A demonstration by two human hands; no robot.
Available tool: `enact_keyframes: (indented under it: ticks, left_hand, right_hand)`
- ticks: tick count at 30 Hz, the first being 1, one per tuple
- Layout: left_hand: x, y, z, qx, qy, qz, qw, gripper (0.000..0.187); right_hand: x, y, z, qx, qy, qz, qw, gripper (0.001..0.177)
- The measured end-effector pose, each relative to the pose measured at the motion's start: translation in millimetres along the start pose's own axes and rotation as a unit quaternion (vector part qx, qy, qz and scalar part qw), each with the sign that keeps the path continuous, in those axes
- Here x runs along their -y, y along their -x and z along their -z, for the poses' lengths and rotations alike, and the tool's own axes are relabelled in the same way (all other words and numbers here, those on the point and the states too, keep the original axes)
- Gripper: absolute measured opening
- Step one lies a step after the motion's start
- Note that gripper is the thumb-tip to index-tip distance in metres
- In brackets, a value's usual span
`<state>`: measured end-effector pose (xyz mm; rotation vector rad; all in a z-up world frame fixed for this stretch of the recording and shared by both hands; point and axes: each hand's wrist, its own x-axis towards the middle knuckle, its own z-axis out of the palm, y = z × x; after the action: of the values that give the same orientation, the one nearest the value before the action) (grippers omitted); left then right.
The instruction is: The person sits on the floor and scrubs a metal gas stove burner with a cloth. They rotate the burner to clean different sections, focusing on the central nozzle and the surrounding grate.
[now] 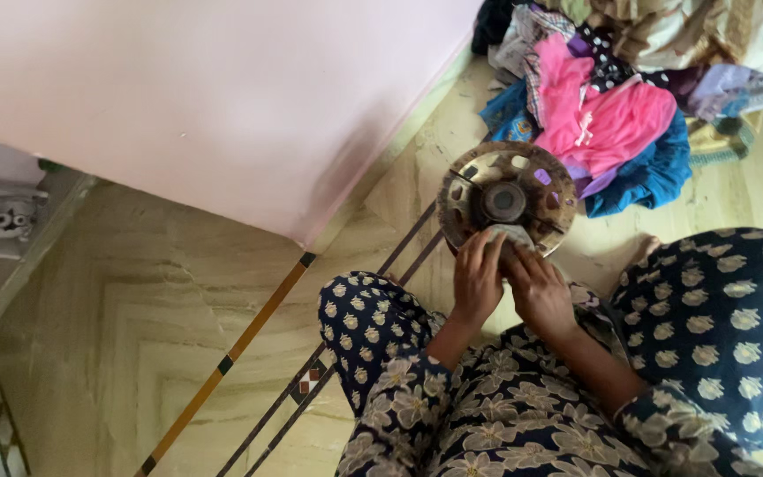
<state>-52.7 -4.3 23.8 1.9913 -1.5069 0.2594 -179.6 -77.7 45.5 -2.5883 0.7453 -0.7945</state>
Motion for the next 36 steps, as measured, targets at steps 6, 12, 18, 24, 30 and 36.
enact_keyframes:
  ticks: [6, 12, 18, 24, 30, 36]
  left_hand:
    - [3.4, -9.8, -8.1, 0.134, 0.029, 0.016, 0.990, 0.058]
    - [12.2, -31.1, -44.6, 0.140, -0.003, 0.016, 0.990, 0.050]
    - [15.4, -31.0, -58.4, 0.102, -0.020, 0.014, 0.994, 0.037]
    - [5.7, -28.6, -40.2, 0.112, -0.028, 0.012, 0.993, 0.027]
    - [-0.2, -4.1, -23.4, 0.073, -0.003, 0.015, 0.997, 0.040]
    - [-16.0, 17.1, 2.4, 0.086, 0.028, 0.028, 0.995, 0.030]
  right_hand:
    - [-20.9, -14.4, -13.5, 0.017, 0.035, 0.048, 0.998, 0.044]
    - [-57.6, -36.8, -13.7, 0.064, 0.031, 0.011, 0.997, 0.043]
    - [-62.0, -40.5, -24.0, 0.071, 0.067, 0.025, 0.995, 0.041]
    - [-54.6, -34.8, -16.6, 0.096, 0.058, 0.014, 0.994, 0.042]
    - [-38.6, -13.6, -1.2, 0.041, 0.018, 0.037, 0.998, 0.032]
    - [-21.7, 7.4, 14.1, 0.080, -0.034, -0.013, 0.996, 0.021]
